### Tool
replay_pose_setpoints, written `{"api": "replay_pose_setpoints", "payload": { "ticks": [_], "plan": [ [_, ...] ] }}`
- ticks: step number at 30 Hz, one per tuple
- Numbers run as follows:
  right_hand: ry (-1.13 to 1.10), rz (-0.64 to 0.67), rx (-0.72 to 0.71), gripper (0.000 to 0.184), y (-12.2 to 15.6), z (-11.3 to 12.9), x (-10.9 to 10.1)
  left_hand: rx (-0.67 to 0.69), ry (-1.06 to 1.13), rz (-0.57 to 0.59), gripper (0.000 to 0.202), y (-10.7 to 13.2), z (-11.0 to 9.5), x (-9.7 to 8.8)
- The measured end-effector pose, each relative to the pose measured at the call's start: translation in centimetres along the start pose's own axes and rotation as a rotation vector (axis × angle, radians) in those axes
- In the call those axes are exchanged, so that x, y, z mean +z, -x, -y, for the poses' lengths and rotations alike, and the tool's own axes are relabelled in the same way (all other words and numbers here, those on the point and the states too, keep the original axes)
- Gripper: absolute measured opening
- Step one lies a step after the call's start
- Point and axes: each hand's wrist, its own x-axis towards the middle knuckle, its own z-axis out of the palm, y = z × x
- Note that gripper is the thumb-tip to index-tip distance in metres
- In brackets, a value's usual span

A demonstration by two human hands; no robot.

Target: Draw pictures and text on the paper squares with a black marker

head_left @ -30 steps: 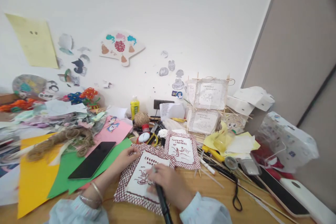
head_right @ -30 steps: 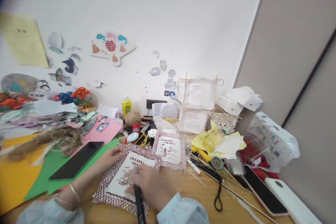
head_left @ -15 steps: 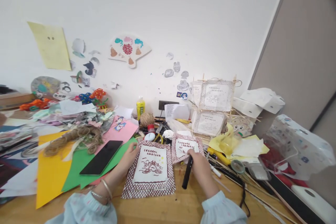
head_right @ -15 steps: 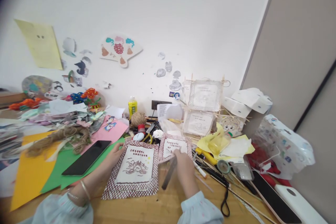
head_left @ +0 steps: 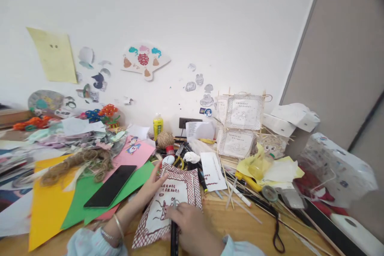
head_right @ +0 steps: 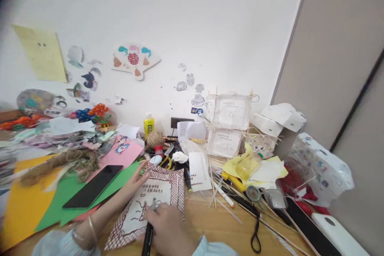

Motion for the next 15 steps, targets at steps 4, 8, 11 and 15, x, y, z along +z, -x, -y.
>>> {"api": "replay_pose_setpoints", "payload": {
  "ticks": [4, 8, 11, 15],
  "plan": [
    [-0.293, -0.152, 0.233, 0.038, 0.1, -1.6, -1.1, 0.03, 0.005, -0.03, 0.093, 0.0, 0.4, 0.3],
    [-0.374, -0.526, 0.584, 0.028, -0.3, -5.0, -1.8, 0.058, 0.025, -0.024, 0.074, 0.6, -0.1, 0.4],
    [-0.551, -0.682, 0.646, 0.039, -0.7, -7.3, -1.7, 0.095, 0.108, -0.016, 0.07, 1.3, -1.0, 0.5],
    [-0.802, -0.62, 0.414, 0.039, -0.8, -7.8, -2.6, 0.144, 0.156, -0.121, 0.071, 1.8, -2.0, 1.0]
  ]
}}
